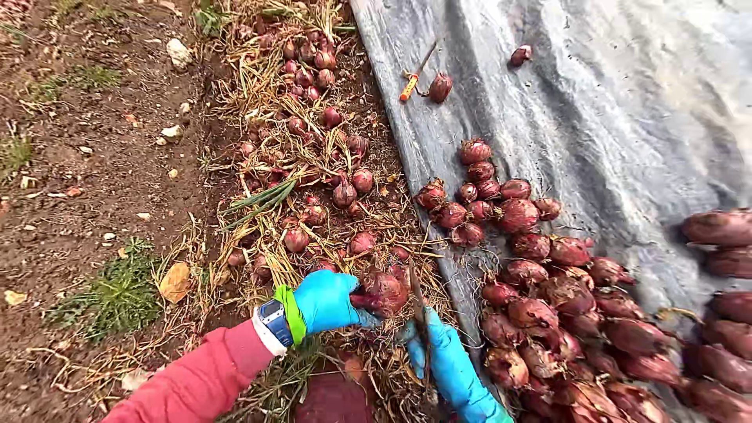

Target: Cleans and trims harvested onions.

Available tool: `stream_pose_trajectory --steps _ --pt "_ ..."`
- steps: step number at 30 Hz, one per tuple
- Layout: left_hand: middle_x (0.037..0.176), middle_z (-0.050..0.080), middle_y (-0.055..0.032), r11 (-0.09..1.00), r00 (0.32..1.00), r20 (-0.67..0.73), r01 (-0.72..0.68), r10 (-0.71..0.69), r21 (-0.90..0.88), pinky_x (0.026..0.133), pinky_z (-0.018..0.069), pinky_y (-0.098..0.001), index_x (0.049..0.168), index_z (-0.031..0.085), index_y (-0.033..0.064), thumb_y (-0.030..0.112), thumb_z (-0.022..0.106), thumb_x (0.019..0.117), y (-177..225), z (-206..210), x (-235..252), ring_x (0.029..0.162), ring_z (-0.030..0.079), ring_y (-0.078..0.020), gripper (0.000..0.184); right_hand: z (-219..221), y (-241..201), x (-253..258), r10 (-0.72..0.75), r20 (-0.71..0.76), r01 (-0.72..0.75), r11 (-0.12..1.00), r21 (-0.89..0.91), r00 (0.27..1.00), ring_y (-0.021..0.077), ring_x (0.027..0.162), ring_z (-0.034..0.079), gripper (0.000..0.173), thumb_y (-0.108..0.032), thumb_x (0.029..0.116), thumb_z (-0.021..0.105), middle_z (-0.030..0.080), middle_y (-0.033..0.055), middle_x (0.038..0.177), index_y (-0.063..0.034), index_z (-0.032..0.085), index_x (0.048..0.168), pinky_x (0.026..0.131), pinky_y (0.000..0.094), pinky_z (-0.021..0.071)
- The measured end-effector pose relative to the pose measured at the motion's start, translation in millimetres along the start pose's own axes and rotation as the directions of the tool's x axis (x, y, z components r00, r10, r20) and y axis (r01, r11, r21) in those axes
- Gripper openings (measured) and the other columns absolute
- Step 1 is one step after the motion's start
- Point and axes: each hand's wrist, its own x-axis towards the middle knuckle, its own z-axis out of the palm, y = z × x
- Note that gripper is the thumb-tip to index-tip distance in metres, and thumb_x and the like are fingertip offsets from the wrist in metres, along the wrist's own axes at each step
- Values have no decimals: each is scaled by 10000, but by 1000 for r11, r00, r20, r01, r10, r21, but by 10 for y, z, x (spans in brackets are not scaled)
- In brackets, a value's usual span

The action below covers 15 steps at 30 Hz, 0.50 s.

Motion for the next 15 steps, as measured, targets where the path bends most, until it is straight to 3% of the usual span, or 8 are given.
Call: stream_pose_trajectory --steps 2,4,6,7,9,12,13,15 --pt "887 739 2 993 997 -71 -47 40 -109 811 601 -492 1030 735 197 664 763 824 217 153 -129 866 720 -171 512 -56 65 -154 37 21 -33 985 -169 999 172 453 560 882 -804 960 216 589 43 583 -74 712 994 435 354 513" --pt "926 733 -62 983 982 53 -182 183 -26 822 575 -537 1045 736 147 551 636 961 584 273 -257 916 713 -240 425 -96 -10 -290 77 110 -34 937 -347 991 173 494 596 972 -936 840 211 630 33 638 -120 714 1002 460 371 532" --pt "1003 729 -134 961 949 169 -275 267 22 845 552 -613 1112 720 107 449 567 1028 885 368 -294 989 705 -329 384 -123 -170 -431 11 62 10 941 -338 998 173 517 624 919 -922 855 205 641 29 652 -131 671 898 480 373 560" --pt "1029 731 -123 970 963 129 -241 237 14 867 551 -604 1133 721 126 439 555 1041 905 349 -228 1013 703 -320 367 -143 -196 -482 -54 -17 48 965 -259 998 174 485 607 905 -885 893 193 628 38 620 -118 673 877 456 365 548" --pt "997 749 -88 996 994 -108 -32 23 -87 860 562 -587 1108 748 185 473 562 1034 638 152 123 985 716 -286 351 -219 -185 -477 -145 -209 146 989 -10 967 163 414 558 872 -723 1005 82 570 45 549 -70 655 926 395 339 521" --pt "1023 746 -169 918 837 -395 289 -379 -270 860 542 -656 1101 748 144 466 562 1018 -114 -282 839 1005 713 -375 381 -337 -24 -436 -114 -353 157 983 98 929 173 412 553 861 -644 1038 27 562 50 541 -60 659 990 403 356 526" --pt "1096 727 -225 880 787 -401 378 -470 -288 890 532 -670 1145 722 86 404 544 1027 -257 -447 984 1068 698 -415 383 -314 96 -435 -74 -345 116 988 104 936 175 417 563 858 -634 1045 38 572 52 542 -52 666 991 411 360 532" --pt "1386 595 -306 758 731 -222 575 -645 -308 1047 462 -665 1369 585 -30 231 495 1058 -244 -852 1071 1324 571 -453 416 -158 351 -472 28 -324 14 992 128 946 166 421 574 859 -594 1058 29 587 46 544 -38 681 997 415 349 537"
